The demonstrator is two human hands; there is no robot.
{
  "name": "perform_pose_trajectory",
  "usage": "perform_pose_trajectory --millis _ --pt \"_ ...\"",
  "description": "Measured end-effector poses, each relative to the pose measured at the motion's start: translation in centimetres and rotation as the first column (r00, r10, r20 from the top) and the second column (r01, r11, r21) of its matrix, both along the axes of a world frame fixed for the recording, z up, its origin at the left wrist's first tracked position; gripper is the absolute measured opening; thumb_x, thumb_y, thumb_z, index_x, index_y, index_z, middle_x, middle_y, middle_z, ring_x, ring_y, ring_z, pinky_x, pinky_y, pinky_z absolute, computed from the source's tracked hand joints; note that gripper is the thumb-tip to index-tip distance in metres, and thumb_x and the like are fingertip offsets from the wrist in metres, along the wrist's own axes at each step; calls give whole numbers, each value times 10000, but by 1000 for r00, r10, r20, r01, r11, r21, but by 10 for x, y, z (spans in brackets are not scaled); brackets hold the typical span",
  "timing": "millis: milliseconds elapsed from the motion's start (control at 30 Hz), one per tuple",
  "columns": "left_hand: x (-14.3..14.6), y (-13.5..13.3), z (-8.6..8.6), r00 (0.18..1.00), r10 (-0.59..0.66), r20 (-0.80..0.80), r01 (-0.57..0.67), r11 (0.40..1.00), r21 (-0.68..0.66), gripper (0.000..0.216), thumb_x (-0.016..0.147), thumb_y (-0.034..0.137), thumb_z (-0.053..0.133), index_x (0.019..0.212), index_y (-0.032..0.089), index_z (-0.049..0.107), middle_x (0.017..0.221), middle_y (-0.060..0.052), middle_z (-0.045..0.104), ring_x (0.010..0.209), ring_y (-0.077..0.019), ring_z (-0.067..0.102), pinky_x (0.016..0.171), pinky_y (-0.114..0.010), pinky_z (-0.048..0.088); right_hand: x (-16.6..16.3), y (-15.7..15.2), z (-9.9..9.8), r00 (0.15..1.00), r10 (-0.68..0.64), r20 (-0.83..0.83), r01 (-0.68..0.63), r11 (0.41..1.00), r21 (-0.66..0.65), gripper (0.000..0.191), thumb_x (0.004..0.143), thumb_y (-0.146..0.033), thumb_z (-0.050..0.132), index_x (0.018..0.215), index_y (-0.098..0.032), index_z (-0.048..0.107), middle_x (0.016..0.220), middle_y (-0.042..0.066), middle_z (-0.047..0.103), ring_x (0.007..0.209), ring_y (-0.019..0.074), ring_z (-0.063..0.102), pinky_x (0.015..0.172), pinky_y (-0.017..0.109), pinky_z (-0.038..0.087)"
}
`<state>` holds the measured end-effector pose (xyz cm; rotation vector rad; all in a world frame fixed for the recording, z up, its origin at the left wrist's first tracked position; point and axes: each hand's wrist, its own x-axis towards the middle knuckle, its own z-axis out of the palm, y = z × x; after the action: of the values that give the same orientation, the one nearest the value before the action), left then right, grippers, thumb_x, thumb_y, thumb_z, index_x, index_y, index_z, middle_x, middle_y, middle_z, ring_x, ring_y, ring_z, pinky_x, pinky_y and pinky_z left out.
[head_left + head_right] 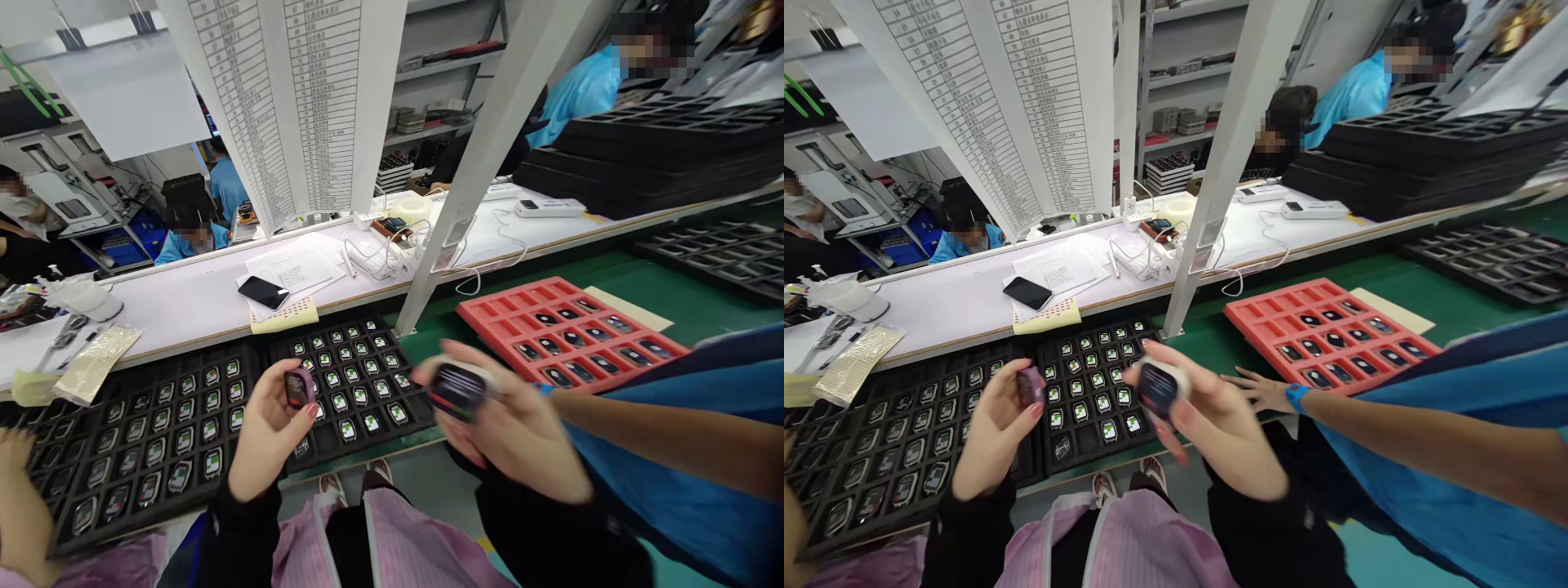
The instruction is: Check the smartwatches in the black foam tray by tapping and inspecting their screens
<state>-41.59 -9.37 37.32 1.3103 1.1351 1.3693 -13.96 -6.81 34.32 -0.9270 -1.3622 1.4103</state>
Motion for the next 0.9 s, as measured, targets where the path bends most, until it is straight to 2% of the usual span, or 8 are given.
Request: perform_pose_trajectory --millis 67,167,400,567,767,833,900 --pt "19 15 -10 997 -13 76 21 995 -102 462 810 313 714 1232 281 531 1150 -49 601 978 -134 604 826 -223 509 -21 10 11 988 84 -130 -94 993 -69 598 895 -463 577 1451 -338 394 1319 130 566 568 110 496 443 274 428" --pt "38 31 -19 993 -16 115 33 988 -151 457 810 317 710 1230 266 536 1207 -53 590 1002 -143 606 878 -245 507 -38 31 14 968 145 -205 -174 976 -133 634 850 -405 659 1424 -280 422 1324 141 567 673 123 516 473 243 446" --pt "69 50 -5 994 -31 102 39 997 -73 468 814 311 701 1251 260 542 1261 -66 582 1050 -172 600 848 -250 519 -29 57 12 970 148 -192 -174 977 -127 561 833 -361 681 1338 -232 474 1227 122 620 645 90 512 517 220 442" --pt "76 54 3 999 17 50 -13 997 -71 439 857 339 648 1275 259 537 1264 -69 590 990 -164 614 819 -258 521 -30 70 22 969 158 -191 -181 977 -111 511 814 -401 685 1259 -204 529 1131 106 644 609 82 487 479 211 410" --pt "73 48 9 992 122 -26 -124 988 -93 409 910 407 561 1283 242 545 1211 -81 610 735 -106 581 588 -217 461 -42 78 28 969 166 -184 -191 973 -130 493 800 -437 694 1201 -185 554 1028 88 659 561 62 442 424 183 328" --pt "72 46 10 989 140 -36 -142 987 -79 400 906 398 568 1274 242 548 1212 -77 611 746 -111 583 622 -230 478 -45 78 29 966 179 -186 -206 968 -142 484 799 -433 695 1190 -184 555 993 78 657 546 57 427 410 176 306" --pt "73 44 10 989 141 -36 -143 988 -59 400 893 366 594 1270 245 542 1240 -73 601 841 -136 607 711 -253 506 -47 79 28 960 206 -187 -233 963 -132 478 797 -416 695 1192 -186 558 959 64 649 550 62 432 408 177 310"
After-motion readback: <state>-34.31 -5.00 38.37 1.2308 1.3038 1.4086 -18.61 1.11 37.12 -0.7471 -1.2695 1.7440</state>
